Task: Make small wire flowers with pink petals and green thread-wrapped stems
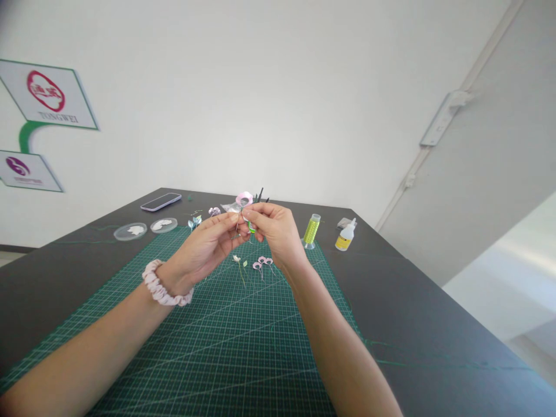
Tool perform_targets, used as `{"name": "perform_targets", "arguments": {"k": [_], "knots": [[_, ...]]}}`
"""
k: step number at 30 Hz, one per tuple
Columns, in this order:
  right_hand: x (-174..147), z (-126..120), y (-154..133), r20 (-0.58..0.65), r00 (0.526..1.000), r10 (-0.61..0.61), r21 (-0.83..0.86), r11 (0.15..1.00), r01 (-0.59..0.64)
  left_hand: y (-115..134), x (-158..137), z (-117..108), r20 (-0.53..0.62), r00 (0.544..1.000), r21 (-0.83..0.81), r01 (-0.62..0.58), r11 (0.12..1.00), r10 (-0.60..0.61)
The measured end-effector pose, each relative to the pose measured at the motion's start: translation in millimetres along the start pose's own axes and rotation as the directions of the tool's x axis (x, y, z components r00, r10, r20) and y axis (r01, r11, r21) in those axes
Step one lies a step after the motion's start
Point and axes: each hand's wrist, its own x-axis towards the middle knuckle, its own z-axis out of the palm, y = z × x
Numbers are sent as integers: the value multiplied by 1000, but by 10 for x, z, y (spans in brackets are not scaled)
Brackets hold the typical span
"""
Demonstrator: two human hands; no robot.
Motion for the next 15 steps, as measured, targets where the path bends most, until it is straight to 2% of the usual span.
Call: {"name": "perform_targets", "arguments": {"k": [15], "knots": [[-15, 9, -11, 33, 999, -4, -26, 1000, 5, -14, -8, -12, 34, 995, -71, 97, 993, -94]]}}
